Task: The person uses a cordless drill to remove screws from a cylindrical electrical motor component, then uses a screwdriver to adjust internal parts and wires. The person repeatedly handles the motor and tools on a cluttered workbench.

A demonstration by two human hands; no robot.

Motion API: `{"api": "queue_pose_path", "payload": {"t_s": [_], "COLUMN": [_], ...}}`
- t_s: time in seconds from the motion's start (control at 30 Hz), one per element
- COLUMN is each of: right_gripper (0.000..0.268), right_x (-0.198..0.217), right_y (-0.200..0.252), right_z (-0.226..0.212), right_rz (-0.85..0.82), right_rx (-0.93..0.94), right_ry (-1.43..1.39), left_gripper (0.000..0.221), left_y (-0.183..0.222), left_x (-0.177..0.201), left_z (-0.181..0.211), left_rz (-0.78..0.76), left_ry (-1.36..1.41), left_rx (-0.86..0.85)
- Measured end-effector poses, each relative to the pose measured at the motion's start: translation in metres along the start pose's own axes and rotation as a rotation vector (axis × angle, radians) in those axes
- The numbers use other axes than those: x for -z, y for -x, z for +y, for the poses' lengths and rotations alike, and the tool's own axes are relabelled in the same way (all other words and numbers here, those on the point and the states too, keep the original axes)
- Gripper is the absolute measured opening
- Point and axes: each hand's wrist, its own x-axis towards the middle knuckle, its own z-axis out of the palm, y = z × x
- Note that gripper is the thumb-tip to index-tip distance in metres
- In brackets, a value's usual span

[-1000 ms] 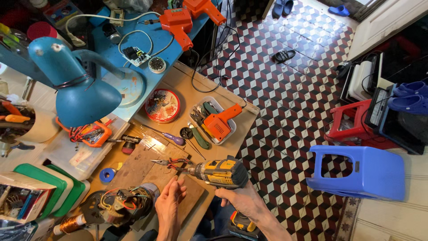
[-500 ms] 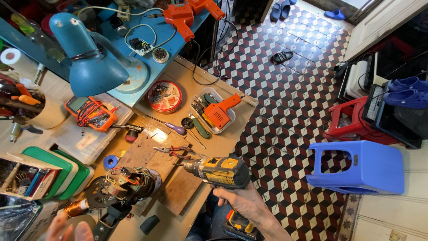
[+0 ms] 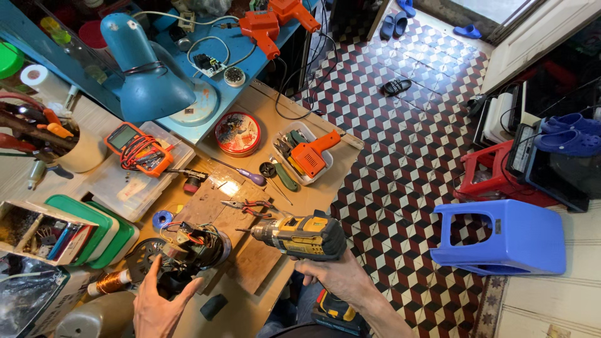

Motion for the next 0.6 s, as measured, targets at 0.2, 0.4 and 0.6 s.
{"api": "queue_pose_path", "payload": {"t_s": [0.2, 0.4, 0.6], "right_gripper": [0.024, 0.026, 0.03], "right_x": [-0.015, -0.025, -0.035], "right_y": [0.005, 0.008, 0.014], "right_z": [-0.006, -0.008, -0.011], "right_rz": [-0.022, -0.059, -0.052], "right_rx": [0.038, 0.052, 0.015], "right_ry": [0.075, 0.036, 0.111], "left_gripper": [0.113, 0.116, 0.098], "left_y": [-0.002, -0.013, -0.015], "left_x": [0.015, 0.021, 0.021], "left_z": [0.037, 0.063, 0.063], "left_rz": [0.055, 0.016, 0.003], "left_ry": [0.052, 0.132, 0.171], "left_rx": [-0.146, -0.045, 0.05]}}
